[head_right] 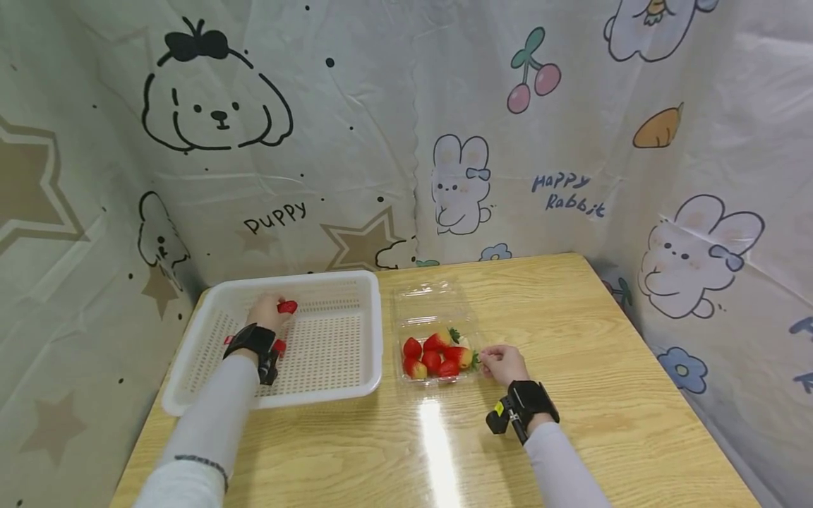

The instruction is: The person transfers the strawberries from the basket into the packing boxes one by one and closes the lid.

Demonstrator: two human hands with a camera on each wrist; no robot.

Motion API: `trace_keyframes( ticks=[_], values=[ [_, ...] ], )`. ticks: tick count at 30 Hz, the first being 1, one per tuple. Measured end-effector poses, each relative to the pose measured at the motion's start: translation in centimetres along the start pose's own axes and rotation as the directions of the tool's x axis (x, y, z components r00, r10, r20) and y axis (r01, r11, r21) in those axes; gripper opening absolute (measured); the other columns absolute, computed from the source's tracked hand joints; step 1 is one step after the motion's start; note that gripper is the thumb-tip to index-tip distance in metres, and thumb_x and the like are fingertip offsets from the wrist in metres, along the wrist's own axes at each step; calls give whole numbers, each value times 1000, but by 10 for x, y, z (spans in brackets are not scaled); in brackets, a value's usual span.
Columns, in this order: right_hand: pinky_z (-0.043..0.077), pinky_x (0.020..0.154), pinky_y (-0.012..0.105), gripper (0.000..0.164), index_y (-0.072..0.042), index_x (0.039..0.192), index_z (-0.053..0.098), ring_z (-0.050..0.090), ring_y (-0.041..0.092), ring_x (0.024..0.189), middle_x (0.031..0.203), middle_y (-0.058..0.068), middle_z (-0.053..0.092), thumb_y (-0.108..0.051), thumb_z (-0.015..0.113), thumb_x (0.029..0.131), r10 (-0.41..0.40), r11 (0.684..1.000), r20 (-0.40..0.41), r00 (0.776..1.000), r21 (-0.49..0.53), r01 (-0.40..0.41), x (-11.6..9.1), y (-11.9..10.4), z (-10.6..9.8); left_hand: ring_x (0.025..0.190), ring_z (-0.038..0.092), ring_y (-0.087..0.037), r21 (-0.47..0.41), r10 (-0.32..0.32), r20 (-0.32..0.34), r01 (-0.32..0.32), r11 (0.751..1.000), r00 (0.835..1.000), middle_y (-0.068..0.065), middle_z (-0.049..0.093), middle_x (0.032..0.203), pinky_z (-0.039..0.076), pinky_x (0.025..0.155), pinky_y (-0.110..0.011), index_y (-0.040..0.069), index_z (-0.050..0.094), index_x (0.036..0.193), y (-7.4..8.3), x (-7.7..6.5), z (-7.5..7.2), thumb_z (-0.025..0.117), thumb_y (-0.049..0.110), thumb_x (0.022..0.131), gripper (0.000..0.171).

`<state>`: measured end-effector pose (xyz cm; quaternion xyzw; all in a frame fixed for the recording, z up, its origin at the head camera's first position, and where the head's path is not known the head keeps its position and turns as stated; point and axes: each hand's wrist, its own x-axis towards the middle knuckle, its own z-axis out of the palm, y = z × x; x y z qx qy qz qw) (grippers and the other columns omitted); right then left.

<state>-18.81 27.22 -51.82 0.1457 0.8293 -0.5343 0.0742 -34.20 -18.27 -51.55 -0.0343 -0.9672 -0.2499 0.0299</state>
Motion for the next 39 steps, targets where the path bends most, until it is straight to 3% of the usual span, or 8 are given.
trace_keyframes(
  ticks=[3,9,13,18,27,33,39],
  values=[
    [53,66,35,25,14,106,57,61,14,65,83,20,64,-6,55,90,-1,1000,1,1000,-4,1,-1,1,0,89,54,-42,13,78,-63,-77,997,995,-29,55,99,44,79,-48,-11,59,104,37,-5,-22,66,10,80,33],
    [53,65,34,26,14,106,57,61,14,65,81,18,64,-6,55,90,-9,1000,2,1000,-5,9,0,1,0,97,54,-39,-50,191,-145,-200,979,971,-25,53,109,45,84,-46,-5,57,114,92,-1,-44,64,11,83,35],
    [53,66,35,26,14,106,56,61,14,65,81,18,64,-6,55,90,-6,1000,3,1000,-5,6,0,2,0,101,54,-35,-93,258,-156,-274,957,954,-22,54,112,45,87,-43,-2,59,114,137,-4,-51,66,12,83,35],
    [53,66,34,25,13,106,57,61,13,65,82,17,64,-6,55,90,2,1000,0,1000,-2,-2,1,2,0,101,55,-30,-129,347,-135,-363,923,928,-18,54,112,47,86,-37,1,59,115,188,-10,-48,67,12,82,36],
    [54,65,34,25,14,105,56,61,15,65,82,20,64,-5,55,90,-11,1000,-6,1000,-9,11,0,-1,-1,95,58,-25,-91,501,-83,-507,857,861,-13,56,107,48,81,-31,4,62,113,254,-19,-12,69,16,81,35],
    [53,65,35,24,15,104,57,60,12,63,80,20,64,-5,55,90,-14,1000,-6,1000,-4,14,-1,-1,0,90,58,-20,-72,486,68,-481,874,871,-10,57,106,48,77,-26,6,61,114,279,-33,24,68,18,82,34],
    [53,66,34,26,14,106,56,61,14,66,87,23,63,-6,54,91,-11,1000,4,1000,-16,11,1,2,0,82,57,-17,52,451,234,-474,879,861,-8,59,97,46,72,-22,7,65,106,291,-54,61,70,17,80,28]
  ],
)
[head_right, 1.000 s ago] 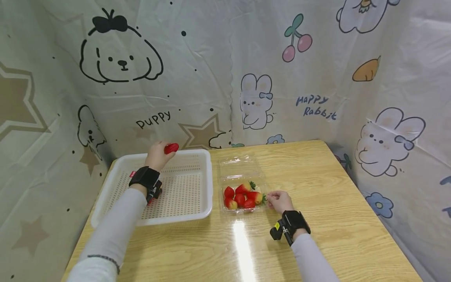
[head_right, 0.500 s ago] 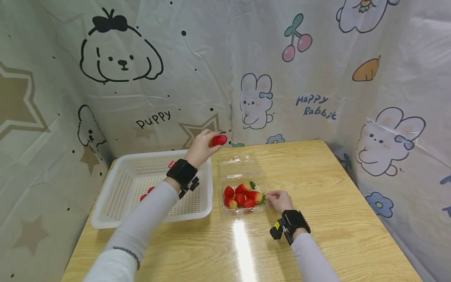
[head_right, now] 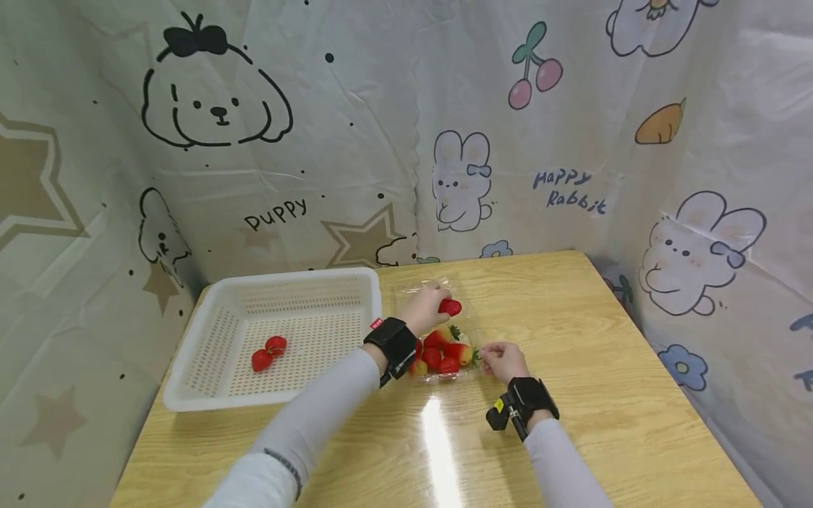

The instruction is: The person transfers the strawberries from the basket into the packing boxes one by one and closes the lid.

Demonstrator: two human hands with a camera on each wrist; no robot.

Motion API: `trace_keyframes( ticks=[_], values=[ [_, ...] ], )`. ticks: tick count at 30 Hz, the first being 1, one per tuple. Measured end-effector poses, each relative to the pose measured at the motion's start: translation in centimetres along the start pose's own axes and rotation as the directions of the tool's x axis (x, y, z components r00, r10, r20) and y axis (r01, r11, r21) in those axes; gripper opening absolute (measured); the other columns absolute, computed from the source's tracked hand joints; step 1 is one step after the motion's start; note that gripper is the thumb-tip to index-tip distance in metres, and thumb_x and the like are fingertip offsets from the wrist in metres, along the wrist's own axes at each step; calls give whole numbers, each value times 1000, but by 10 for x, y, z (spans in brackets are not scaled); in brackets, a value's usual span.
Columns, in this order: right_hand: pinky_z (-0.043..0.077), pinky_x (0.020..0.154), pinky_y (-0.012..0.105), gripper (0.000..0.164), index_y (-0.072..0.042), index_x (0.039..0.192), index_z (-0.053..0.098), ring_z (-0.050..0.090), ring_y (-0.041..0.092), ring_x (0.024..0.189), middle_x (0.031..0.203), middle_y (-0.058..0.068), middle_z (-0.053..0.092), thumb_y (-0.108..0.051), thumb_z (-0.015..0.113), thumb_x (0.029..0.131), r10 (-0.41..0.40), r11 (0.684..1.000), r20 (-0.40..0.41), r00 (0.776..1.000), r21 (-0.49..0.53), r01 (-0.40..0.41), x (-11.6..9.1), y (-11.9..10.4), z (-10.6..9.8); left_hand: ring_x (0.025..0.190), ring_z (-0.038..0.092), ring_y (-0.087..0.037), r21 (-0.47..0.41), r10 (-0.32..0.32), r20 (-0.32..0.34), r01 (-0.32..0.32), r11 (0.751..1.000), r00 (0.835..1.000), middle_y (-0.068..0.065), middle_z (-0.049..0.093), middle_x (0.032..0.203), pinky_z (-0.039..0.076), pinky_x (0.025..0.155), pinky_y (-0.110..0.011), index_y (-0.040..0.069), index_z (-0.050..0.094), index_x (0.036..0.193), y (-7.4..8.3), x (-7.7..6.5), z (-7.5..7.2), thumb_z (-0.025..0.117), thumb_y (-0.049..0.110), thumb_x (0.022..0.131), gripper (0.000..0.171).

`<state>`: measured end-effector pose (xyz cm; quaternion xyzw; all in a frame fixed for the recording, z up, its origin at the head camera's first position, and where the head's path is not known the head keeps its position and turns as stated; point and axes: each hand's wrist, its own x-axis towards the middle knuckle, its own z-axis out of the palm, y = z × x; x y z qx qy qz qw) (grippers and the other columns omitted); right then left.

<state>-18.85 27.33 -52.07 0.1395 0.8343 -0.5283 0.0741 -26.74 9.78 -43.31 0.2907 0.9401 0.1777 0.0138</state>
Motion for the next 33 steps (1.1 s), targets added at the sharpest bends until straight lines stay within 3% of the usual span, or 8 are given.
trace_keyframes(
  ticks=[7,15,26,33],
  values=[
    [53,67,33,27,14,108,55,62,17,70,91,24,63,-7,54,91,6,1000,3,1000,7,-7,3,2,0,81,57,-15,142,-12,107,-3,990,994,-6,59,91,46,69,-22,9,67,97,7,-6,38,70,16,80,20],
    [54,66,34,26,15,107,56,63,17,69,90,25,63,-4,53,90,-9,1000,-10,1000,3,9,2,2,0,78,60,-18,169,-2,82,-12,986,997,-4,60,86,47,65,-26,10,68,87,1,-18,67,70,10,77,10],
    [53,66,34,25,14,106,56,63,19,69,88,24,63,-5,53,90,-27,1000,-9,1000,6,27,1,3,-1,80,61,-20,149,-35,64,26,989,997,-6,60,91,50,65,-27,10,67,97,-2,-24,81,70,15,78,20],
    [53,66,35,25,15,106,56,63,20,69,87,23,63,-5,53,91,-38,999,-6,999,1,38,1,4,0,80,60,-20,128,-42,82,31,991,996,-7,59,92,49,62,-27,9,66,97,-5,-24,79,70,14,77,21]
  ],
)
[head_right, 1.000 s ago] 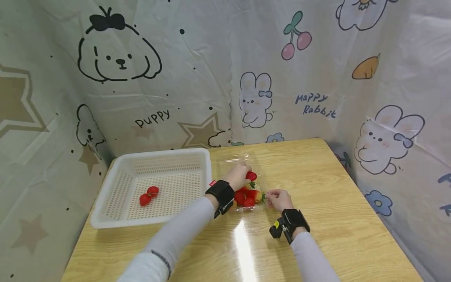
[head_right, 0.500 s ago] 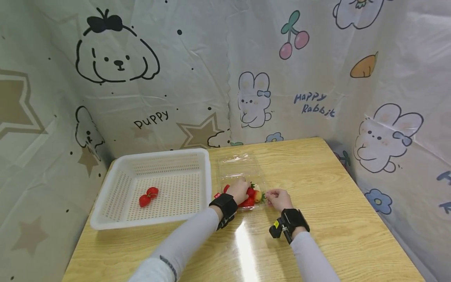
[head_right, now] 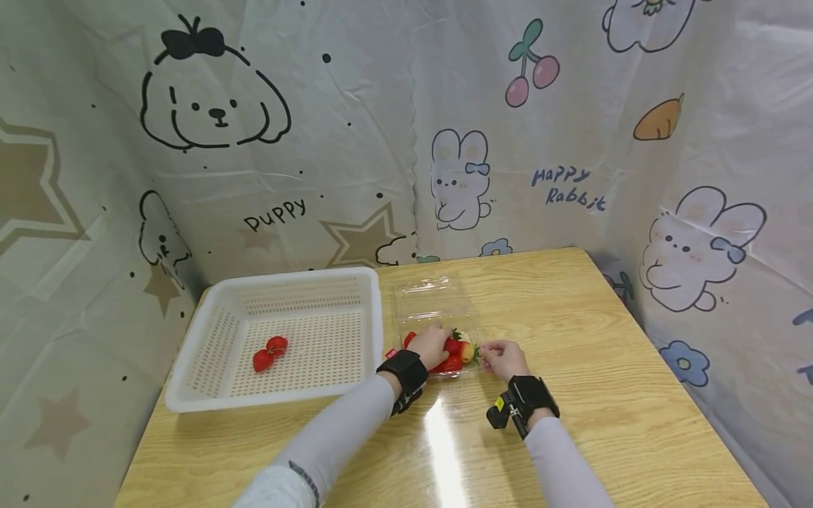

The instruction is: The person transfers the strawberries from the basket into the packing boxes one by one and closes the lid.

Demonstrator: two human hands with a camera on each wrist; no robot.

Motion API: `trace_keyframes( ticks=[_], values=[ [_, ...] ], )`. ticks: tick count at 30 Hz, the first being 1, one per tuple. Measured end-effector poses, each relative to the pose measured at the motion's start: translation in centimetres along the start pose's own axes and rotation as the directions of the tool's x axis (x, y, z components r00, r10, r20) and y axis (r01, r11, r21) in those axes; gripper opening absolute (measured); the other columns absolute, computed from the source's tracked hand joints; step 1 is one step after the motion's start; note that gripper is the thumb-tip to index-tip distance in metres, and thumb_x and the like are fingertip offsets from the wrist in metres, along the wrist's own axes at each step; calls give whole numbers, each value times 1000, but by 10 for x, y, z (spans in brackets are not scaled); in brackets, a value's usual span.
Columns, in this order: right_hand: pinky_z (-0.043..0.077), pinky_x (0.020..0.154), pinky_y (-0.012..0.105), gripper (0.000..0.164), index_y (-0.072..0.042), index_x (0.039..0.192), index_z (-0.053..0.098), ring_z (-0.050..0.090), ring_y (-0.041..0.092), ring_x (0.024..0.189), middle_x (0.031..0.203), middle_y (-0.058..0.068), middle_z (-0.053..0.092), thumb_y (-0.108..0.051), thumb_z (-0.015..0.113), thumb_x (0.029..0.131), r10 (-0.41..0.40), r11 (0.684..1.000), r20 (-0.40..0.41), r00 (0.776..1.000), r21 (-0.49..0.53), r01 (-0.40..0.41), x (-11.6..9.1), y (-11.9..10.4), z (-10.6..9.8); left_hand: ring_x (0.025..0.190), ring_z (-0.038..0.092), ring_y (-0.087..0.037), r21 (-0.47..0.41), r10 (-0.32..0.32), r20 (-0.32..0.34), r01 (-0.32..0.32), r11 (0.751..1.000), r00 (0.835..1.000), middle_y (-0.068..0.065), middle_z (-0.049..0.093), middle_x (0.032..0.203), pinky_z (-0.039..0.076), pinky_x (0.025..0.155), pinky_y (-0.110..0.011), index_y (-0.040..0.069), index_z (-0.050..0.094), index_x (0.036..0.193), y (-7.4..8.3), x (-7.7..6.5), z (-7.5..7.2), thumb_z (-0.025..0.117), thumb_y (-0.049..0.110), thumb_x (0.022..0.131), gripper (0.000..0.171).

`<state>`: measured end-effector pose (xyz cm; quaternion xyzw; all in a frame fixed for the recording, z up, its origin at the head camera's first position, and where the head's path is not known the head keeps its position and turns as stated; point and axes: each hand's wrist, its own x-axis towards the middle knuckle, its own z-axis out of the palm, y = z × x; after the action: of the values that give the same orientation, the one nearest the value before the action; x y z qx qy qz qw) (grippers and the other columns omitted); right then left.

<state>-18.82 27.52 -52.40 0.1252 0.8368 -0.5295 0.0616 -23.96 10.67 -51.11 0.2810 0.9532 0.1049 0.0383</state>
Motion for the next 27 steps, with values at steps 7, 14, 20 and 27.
trace_keyframes(
  ticks=[7,14,20,27],
  values=[
    [53,67,36,25,15,106,56,63,20,69,86,22,63,-6,53,91,7,1000,9,1000,-4,-7,0,0,-1,79,59,-18,-59,38,42,-36,998,998,-6,58,91,46,60,-24,7,65,95,-1,2,-30,66,10,77,18],
    [53,66,36,25,14,105,57,63,21,69,84,21,64,-6,54,91,-2,1000,8,1000,-9,2,1,1,-2,101,57,-22,-137,12,-34,-17,990,999,-11,54,119,49,75,-29,8,56,123,-15,3,-95,60,11,83,40],
    [53,67,36,27,15,107,56,64,24,72,88,24,63,-7,53,91,-4,1000,17,1000,-11,4,-1,0,-3,108,53,-28,-155,-67,-132,47,987,989,-15,51,125,49,80,-36,6,56,123,-60,-3,-130,63,14,83,41],
    [53,67,36,26,14,107,56,64,25,72,90,26,62,-7,53,91,4,1000,12,1000,-15,-4,-1,-1,-2,106,53,-34,-139,-152,-166,130,982,974,-19,52,120,48,81,-41,1,56,121,-126,-22,-139,60,8,82,40]
  ],
)
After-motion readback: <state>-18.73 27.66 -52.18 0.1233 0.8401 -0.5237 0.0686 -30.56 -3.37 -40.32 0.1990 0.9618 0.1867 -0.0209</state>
